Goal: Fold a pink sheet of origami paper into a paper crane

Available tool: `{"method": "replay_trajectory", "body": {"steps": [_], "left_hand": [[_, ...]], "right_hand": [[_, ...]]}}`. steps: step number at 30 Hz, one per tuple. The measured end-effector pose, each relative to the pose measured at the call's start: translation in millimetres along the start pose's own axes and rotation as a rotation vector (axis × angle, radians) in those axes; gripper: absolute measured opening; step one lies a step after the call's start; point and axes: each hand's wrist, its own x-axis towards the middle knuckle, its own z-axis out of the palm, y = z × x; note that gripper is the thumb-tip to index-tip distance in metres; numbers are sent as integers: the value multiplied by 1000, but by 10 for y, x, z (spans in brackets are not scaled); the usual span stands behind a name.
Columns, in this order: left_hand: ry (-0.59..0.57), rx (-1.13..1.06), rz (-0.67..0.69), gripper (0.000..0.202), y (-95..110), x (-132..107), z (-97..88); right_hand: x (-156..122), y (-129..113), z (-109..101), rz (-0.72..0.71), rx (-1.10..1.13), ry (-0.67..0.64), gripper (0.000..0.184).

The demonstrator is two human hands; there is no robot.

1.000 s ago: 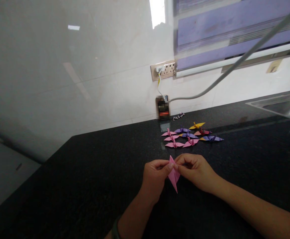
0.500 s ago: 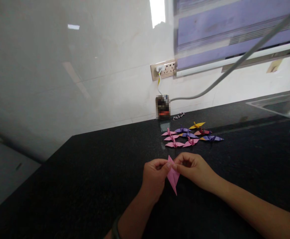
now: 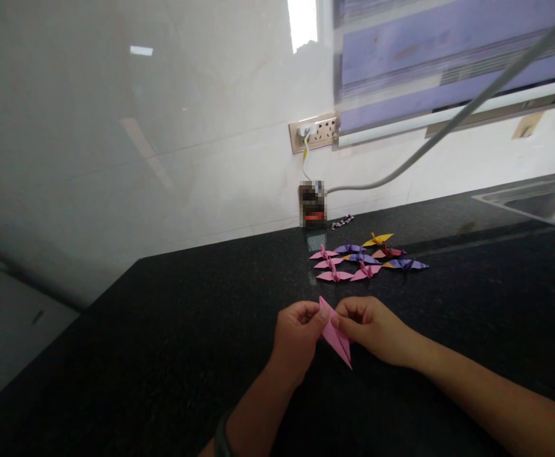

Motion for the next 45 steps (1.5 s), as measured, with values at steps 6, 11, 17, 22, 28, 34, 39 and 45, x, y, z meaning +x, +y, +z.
{"method": "replay_trajectory", "body": {"steps": [6, 11, 17, 22, 28, 34, 39, 45], "left_hand": [[-50, 48, -22, 28, -15, 4, -22], [68, 112, 49, 23, -19, 6, -37], [154, 259, 200, 20, -7, -31, -24], [191, 282, 264, 18, 35, -57, -1], [187, 226, 236, 17, 4, -55, -1], [167, 157, 187, 16, -31, -40, 5], [142, 90, 176, 15, -39, -26, 15], [152, 62, 180, 14, -41, -32, 6]], "right_hand": [[-9, -13, -33, 10, 7, -64, 21], [-8, -22, 56, 58, 201, -99, 22], [-13, 45, 183, 117, 287, -95, 25], [1, 70, 213, 131, 309, -55, 17], [-9, 13, 212, 125, 321, -34, 11], [-13, 43, 201, 110, 230, -52, 15], [-9, 24, 188, 124, 208, -53, 18], [-11, -33, 152, 140, 214, -104, 16]]}}
